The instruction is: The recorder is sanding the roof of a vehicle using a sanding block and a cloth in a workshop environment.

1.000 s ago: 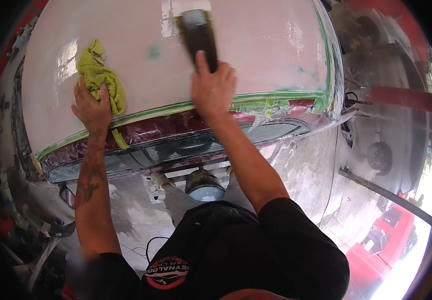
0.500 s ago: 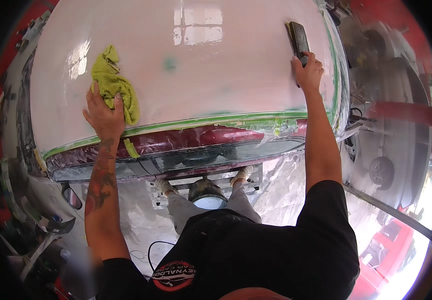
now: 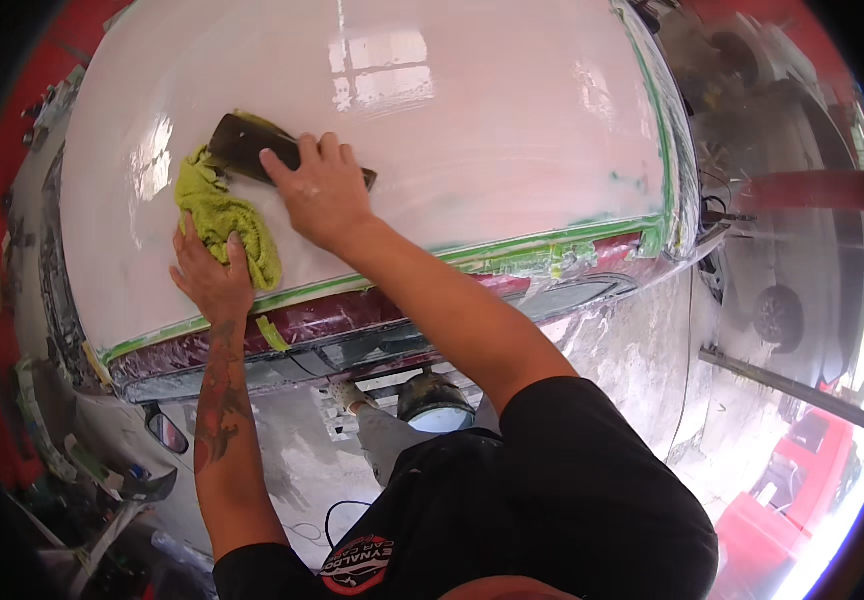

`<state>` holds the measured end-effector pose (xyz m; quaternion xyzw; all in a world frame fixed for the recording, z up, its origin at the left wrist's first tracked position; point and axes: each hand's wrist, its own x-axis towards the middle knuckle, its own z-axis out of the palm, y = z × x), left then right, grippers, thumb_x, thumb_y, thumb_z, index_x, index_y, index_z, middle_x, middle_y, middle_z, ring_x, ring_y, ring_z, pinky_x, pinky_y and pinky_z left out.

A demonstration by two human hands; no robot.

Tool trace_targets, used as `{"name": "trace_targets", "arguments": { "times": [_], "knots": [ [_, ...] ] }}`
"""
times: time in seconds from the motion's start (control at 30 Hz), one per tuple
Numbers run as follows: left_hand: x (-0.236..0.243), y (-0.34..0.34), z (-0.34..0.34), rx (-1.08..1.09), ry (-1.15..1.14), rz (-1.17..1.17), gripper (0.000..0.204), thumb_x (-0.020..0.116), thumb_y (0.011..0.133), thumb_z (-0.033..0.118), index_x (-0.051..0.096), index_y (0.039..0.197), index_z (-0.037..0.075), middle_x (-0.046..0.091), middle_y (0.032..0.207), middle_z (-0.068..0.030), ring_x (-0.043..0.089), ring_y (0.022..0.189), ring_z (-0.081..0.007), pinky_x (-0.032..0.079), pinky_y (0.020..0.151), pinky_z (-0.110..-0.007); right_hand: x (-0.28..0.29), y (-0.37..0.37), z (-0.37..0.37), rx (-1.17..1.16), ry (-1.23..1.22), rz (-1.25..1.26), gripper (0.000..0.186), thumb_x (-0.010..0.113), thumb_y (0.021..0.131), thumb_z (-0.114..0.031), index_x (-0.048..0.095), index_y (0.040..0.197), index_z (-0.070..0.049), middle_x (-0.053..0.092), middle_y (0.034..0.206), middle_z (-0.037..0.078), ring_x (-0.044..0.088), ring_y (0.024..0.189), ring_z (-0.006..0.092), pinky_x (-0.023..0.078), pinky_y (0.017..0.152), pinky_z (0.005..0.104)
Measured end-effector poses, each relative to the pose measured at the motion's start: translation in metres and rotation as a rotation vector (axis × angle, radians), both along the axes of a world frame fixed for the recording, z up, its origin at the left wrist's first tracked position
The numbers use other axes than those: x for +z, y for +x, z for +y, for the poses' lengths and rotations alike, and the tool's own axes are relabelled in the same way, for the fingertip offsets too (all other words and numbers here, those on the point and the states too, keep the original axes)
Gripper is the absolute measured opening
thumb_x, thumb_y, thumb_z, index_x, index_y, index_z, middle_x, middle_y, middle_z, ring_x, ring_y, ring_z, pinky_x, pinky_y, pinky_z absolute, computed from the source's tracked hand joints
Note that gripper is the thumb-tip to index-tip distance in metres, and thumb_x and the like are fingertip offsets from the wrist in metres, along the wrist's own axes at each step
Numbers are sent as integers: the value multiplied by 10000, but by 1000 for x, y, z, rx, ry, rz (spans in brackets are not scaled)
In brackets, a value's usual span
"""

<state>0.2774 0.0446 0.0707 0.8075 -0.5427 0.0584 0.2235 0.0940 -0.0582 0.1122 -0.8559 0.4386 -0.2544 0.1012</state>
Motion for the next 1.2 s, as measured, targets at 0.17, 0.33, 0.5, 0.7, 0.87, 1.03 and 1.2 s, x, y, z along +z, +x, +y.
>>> {"name": "trace_targets", "arguments": {
  "times": [0.17,0.33,0.5,0.7,0.87,1.03,1.2],
  "knots": [
    [11,5,6,-13,-18,-20,692,560,939,401,298,1517,124,351,1520,-175,273,1441,-342,159,1124,-635,-16,-198,-90,-494,-117,244,492,600,913,-298,520,1389,-201,582,1153,179,537,1017,371,463,871,470],
    [9,-6,-1,-22,-6,6,672,543,950,375,295,1516,110,340,1541,-142,248,1458,-336,133,1136,-627,0,-307,-122,-888,11,344,507,598,921,-324,512,1393,-161,590,1193,209,566,1004,399,476,898,451],
    [8,4,5,-32,7,19,667,536,955,362,292,1516,99,345,1539,-147,249,1456,-344,125,1139,-622,-5,-184,33,-286,-15,110,556,707,807,-212,559,1338,-139,527,1242,197,537,982,371,474,834,488],
    [8,12,8,-38,15,31,658,512,966,366,289,1521,89,346,1534,-171,267,1443,-362,123,1145,-595,-14,-313,-60,-527,-125,153,500,690,837,-220,580,1320,-158,592,1180,190,564,950,386,496,841,474],
    [-3,6,2,-88,-35,44,648,491,971,377,301,1514,78,353,1523,-187,301,1417,-375,138,1145,-580,-15,-412,-131,-857,35,243,495,635,891,-269,543,1358,-133,613,1209,213,585,1012,432,504,861,490],
    [7,12,7,-92,-59,-17,605,523,965,291,347,1474,16,430,1450,-217,399,1328,-390,238,1102,-528,-9,-300,19,-475,-19,105,552,692,819,-162,565,1353,-108,545,1230,218,528,1050,409,453,934,482],
    [11,11,6,-150,-115,-17,546,548,956,183,397,1435,-30,507,1371,-236,488,1236,-385,345,1048,-474,-14,-359,-35,-482,-118,158,556,690,829,-168,542,1363,-123,543,1247,206,535,1044,382,465,897,469]
  ]
}}
